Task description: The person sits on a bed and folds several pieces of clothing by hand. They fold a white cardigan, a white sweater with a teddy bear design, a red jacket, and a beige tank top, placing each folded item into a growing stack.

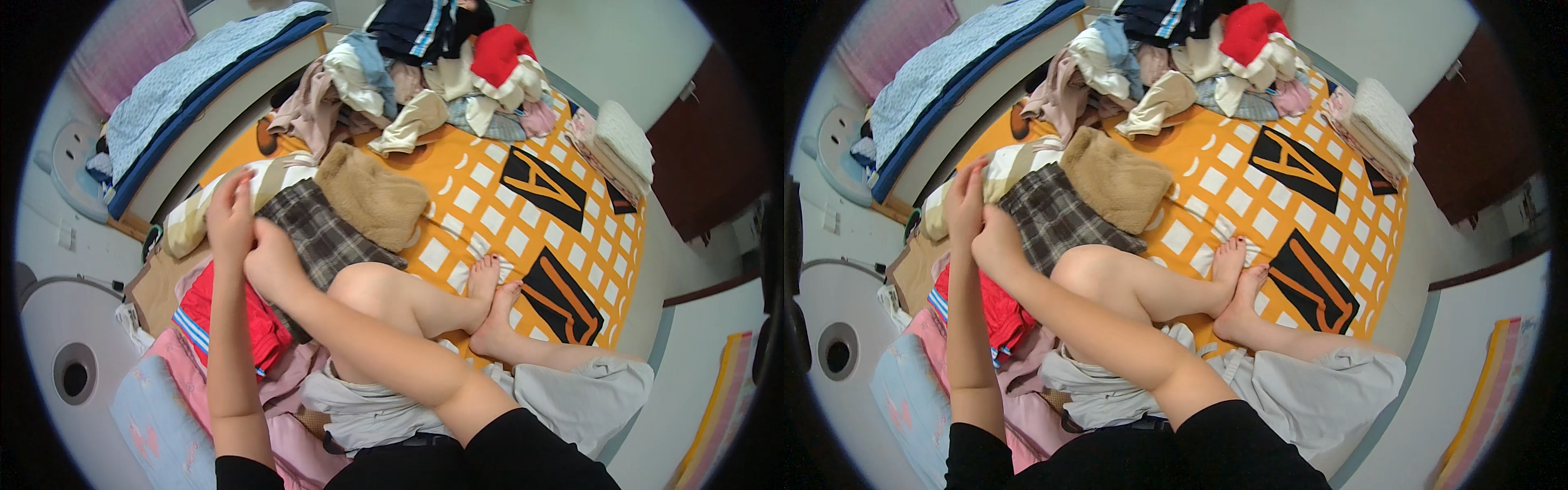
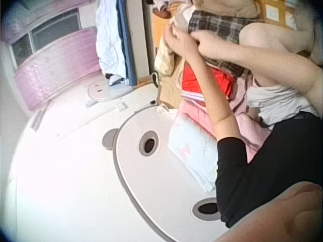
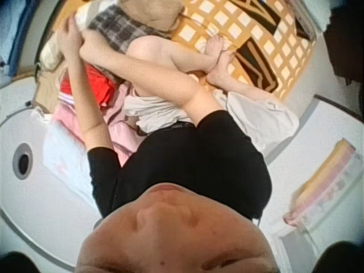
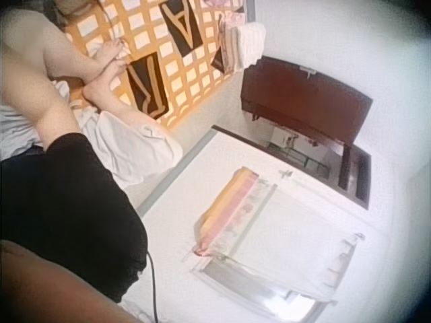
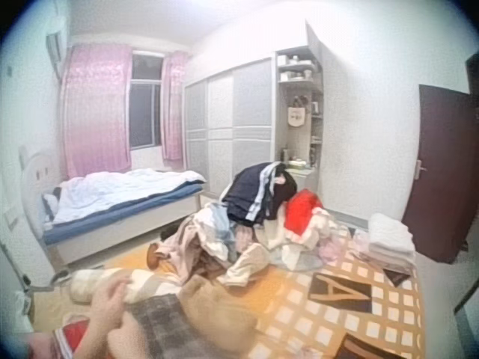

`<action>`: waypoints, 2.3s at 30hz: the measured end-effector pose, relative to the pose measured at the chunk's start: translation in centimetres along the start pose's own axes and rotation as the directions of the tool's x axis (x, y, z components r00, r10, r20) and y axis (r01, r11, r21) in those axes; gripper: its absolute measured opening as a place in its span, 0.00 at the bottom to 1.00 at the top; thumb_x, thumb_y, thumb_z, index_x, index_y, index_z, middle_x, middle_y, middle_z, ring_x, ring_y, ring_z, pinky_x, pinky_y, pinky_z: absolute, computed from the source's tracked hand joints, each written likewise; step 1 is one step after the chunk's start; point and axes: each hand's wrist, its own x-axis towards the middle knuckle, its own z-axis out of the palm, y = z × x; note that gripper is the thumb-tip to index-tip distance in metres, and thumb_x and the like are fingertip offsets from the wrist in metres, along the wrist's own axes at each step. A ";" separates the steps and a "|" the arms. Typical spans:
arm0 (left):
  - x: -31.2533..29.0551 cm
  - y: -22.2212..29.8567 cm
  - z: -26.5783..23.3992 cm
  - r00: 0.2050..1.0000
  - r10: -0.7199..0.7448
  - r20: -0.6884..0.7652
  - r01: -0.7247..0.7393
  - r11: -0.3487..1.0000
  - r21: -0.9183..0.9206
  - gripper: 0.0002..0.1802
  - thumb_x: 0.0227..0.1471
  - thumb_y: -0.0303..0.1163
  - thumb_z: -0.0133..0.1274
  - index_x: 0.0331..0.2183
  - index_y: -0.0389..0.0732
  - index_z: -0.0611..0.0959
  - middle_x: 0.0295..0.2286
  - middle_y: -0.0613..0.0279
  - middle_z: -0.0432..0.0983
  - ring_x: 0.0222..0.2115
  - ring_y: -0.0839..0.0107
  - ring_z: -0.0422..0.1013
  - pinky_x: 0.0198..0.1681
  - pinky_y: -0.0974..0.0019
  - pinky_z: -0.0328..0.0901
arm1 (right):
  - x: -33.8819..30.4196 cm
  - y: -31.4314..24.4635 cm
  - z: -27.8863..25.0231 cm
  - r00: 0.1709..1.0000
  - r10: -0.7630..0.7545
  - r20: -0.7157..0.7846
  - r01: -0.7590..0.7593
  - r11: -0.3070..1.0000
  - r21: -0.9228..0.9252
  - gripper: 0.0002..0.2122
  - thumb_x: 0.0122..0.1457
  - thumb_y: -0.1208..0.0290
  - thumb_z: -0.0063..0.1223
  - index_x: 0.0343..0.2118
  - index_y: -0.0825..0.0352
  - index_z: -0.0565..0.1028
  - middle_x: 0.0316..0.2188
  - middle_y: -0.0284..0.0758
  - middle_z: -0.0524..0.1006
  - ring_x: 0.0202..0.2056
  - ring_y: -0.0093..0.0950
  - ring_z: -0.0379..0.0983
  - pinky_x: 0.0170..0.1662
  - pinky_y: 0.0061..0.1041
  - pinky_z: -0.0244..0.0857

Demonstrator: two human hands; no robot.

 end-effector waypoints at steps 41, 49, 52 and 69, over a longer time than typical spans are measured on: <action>-5.8 9.0 58.6 0.618 0.227 0.752 -0.171 0.973 -0.154 0.17 0.34 0.29 0.57 0.33 0.41 0.79 0.31 0.49 0.77 0.34 0.48 0.72 0.38 0.55 0.67 | -5.3 9.1 -58.4 0.757 0.502 -0.418 0.013 0.628 0.778 0.24 0.65 0.62 0.35 0.61 0.67 0.53 0.60 0.44 0.59 0.56 0.38 0.61 0.59 0.36 0.55; -19.3 18.6 54.4 0.044 0.639 0.768 -0.326 0.735 -0.594 0.11 0.38 0.28 0.56 0.30 0.43 0.76 0.28 0.62 0.70 0.32 0.59 0.70 0.32 0.60 0.67 | -13.7 6.4 -59.6 0.550 0.299 -0.779 0.232 0.842 0.487 0.26 0.64 0.53 0.39 0.59 0.63 0.56 0.56 0.35 0.64 0.55 0.29 0.61 0.56 0.29 0.55; -19.5 18.3 52.9 0.218 0.652 0.726 -0.234 0.758 -0.609 0.13 0.40 0.27 0.56 0.33 0.43 0.77 0.32 0.60 0.71 0.35 0.58 0.69 0.37 0.61 0.66 | -16.4 5.6 -59.5 0.478 0.489 -0.730 -0.047 0.844 0.535 0.20 0.64 0.60 0.42 0.55 0.65 0.62 0.50 0.34 0.69 0.50 0.27 0.67 0.52 0.29 0.61; -11.4 14.4 57.9 0.781 -0.043 0.623 0.367 0.839 -0.402 0.12 0.57 0.32 0.43 0.39 0.35 0.74 0.33 0.52 0.75 0.35 0.63 0.72 0.39 0.62 0.65 | -19.3 2.6 -61.7 0.360 0.259 -0.896 0.272 0.890 0.367 0.20 0.65 0.66 0.39 0.57 0.71 0.59 0.54 0.43 0.66 0.52 0.36 0.66 0.54 0.37 0.63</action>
